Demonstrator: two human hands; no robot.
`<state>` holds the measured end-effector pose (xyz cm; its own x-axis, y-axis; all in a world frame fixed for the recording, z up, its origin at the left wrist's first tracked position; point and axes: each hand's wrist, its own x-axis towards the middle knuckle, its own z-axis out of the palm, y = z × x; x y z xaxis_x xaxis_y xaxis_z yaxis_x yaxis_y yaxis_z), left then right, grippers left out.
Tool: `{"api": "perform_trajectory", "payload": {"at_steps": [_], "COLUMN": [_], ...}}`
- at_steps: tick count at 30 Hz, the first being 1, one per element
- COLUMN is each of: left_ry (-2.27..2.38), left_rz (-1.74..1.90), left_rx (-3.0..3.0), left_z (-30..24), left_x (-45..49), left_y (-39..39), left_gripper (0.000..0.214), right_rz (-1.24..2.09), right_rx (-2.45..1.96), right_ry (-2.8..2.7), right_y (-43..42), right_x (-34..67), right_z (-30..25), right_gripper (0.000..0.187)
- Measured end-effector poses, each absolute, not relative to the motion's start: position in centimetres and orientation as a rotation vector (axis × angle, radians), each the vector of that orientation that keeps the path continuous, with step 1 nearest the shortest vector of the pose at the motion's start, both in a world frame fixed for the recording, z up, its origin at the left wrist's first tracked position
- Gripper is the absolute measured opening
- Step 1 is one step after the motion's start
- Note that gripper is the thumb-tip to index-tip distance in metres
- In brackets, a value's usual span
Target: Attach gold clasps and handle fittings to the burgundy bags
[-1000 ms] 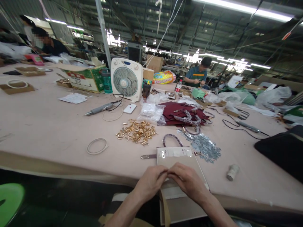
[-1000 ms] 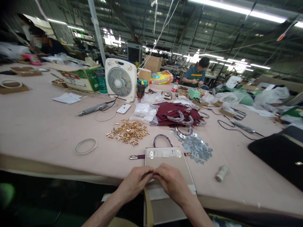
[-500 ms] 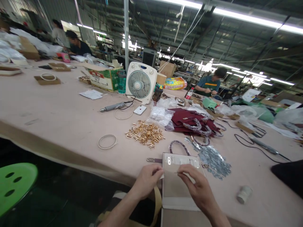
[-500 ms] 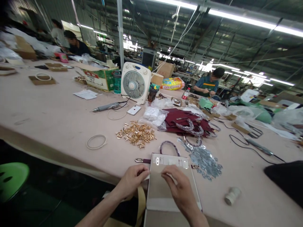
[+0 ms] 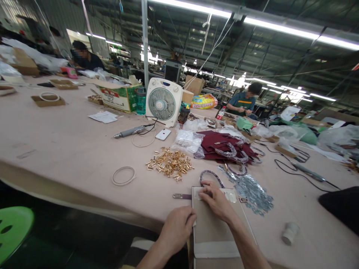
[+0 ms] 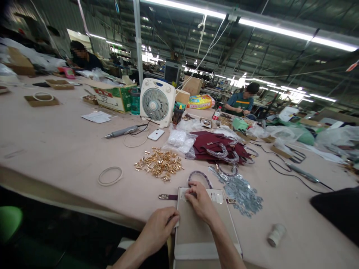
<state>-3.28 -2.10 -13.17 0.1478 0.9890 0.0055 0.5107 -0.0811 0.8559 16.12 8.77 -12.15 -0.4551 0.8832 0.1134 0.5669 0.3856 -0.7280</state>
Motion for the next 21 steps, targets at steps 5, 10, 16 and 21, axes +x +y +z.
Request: {"api": "perform_trajectory", "payload": {"at_steps": [5,10,16,21], "left_ry": [1.489,1.511,1.393,1.27], "left_rz": [0.806,0.788,0.83,0.981], "left_rx": [1.675,1.684,1.605,1.344], "left_z": [-13.3,-13.3,-14.0,-14.8], "left_x": [-3.0,-2.8,-3.0,-4.2], "left_y": [-2.1,-2.2,-1.2,0.7], "left_gripper": [0.022,0.024,0.029,0.053], "right_rz": [0.781,0.635,0.4,0.345], "right_rx": [-1.283,-1.266,-1.278,-1.287], "right_ry": [-2.147,-2.12,-2.008,-1.805], "right_y": [9.1,9.0,8.3,7.5], "right_x": [15.7,15.2,14.3,13.4], "right_z": [-12.9,-13.1,-14.6,-14.1], "right_gripper": [0.014,0.02,0.01,0.019]}}
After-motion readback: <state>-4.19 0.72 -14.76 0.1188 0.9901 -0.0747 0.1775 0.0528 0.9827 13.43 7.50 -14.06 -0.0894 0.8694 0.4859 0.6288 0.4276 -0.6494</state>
